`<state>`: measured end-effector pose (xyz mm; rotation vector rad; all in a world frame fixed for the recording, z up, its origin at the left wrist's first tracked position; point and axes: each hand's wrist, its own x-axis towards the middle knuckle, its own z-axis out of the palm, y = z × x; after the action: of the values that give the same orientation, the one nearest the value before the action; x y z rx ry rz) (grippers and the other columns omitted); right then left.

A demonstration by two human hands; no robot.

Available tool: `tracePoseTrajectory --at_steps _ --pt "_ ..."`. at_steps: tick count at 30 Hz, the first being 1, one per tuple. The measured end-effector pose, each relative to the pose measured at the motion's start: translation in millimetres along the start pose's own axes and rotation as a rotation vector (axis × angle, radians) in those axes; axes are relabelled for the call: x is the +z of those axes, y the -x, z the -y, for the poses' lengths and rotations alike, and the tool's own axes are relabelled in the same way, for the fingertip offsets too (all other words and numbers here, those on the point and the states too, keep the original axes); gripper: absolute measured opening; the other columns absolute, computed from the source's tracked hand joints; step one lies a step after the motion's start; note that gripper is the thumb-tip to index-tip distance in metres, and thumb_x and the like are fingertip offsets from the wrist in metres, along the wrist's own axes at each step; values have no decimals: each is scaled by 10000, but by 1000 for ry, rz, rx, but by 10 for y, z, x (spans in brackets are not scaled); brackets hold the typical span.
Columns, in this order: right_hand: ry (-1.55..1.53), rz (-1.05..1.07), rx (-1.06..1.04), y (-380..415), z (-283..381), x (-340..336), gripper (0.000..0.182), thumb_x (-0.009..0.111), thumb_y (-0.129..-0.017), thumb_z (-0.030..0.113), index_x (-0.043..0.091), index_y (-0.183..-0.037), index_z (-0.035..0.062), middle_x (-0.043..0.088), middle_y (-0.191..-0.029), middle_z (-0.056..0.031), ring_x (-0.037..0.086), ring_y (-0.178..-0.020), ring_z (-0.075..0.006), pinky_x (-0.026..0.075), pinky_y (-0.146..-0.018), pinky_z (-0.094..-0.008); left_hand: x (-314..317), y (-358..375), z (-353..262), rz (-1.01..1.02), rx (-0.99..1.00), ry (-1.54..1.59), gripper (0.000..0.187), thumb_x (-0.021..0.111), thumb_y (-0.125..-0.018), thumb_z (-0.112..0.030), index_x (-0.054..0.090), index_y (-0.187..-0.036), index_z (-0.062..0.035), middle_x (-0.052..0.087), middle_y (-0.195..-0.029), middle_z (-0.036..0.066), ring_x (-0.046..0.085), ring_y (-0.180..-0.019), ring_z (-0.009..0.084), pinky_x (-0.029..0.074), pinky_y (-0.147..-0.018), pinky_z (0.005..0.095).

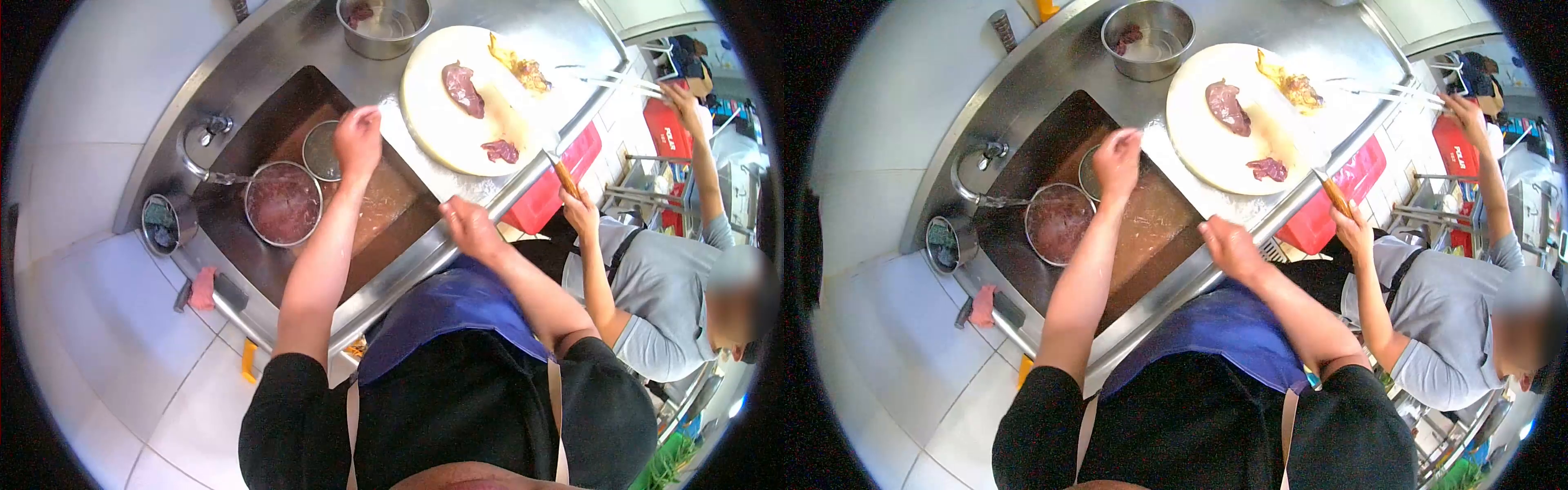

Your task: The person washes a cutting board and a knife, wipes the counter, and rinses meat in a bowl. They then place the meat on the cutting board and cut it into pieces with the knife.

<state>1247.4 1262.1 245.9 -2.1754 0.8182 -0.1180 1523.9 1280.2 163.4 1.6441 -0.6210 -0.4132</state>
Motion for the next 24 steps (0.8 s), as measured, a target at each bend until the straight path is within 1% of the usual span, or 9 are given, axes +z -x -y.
tracePoseTrajectory --at_steps 2,5,7,10,13,16,19,21,24 --pt "-168 95 -100 56 21 217 140 552 -955 37 620 -1076 15 631 -840 -242 641 -820 -494 527 -752 -556 336 -262 -420 88 224 -53 197 758 -911 -166 759 -1065 -44 749 -994 92 699 -892 185 544 -791 316" --pt "-172 143 -274 81 -7 233 86 584 -894 8 600 -978 11 586 -799 -234 618 -811 -498 513 -739 -554 720 -579 -677 193 360 -270 215 768 -872 -170 769 -1061 -66 738 -1007 92 691 -889 241 548 -805 355" --pt "-38 289 -263 95 -96 147 65 592 -854 -15 553 -899 10 558 -772 -227 604 -813 -494 504 -729 -545 882 -659 -766 243 412 -335 224 773 -858 -172 772 -1060 -76 735 -1010 89 687 -894 252 549 -812 371" --pt "-82 302 -168 96 -77 -21 150 607 -820 -25 462 -796 6 524 -744 -217 578 -803 -483 470 -700 -540 1037 -688 -822 271 339 -324 225 772 -847 -170 779 -1059 -95 739 -1041 83 684 -916 255 550 -827 385" --pt "-197 203 -271 74 29 -30 210 627 -794 -23 424 -762 15 479 -704 -198 539 -723 -456 425 -651 -524 1074 -648 -754 230 339 -287 180 758 -829 -154 780 -999 -99 729 -996 106 687 -920 316 536 -861 419" --pt "-249 221 -313 39 96 -91 213 627 -790 -31 422 -768 23 468 -706 -187 531 -700 -425 416 -648 -510 952 -536 -759 212 263 -255 192 773 -817 -140 778 -1005 -104 728 -986 89 682 -883 271 545 -834 397" --pt "-267 285 -171 -1 350 -277 184 635 -793 -28 463 -820 30 494 -755 -177 553 -757 -395 432 -690 -492 701 -528 -675 137 179 -221 249 805 -826 -138 788 -1072 -101 755 -976 20 617 -794 122 534 -761 295" --pt "-301 264 -56 -72 471 -207 175 645 -797 -18 487 -852 33 514 -788 -175 570 -802 -382 441 -718 -481 491 -499 -637 114 82 -196 263 793 -826 -114 783 -1086 -82 759 -996 43 648 -810 137 548 -779 304" --pt "-364 129 -247 -173 361 130 187 681 -819 30 515 -904 38 541 -844 -176 587 -858 -381 468 -761 -459 159 -451 -469 101 33 -185 279 794 -831 -106 773 -1105 -61 763 -1017 57 674 -827 137 557 -793 300"
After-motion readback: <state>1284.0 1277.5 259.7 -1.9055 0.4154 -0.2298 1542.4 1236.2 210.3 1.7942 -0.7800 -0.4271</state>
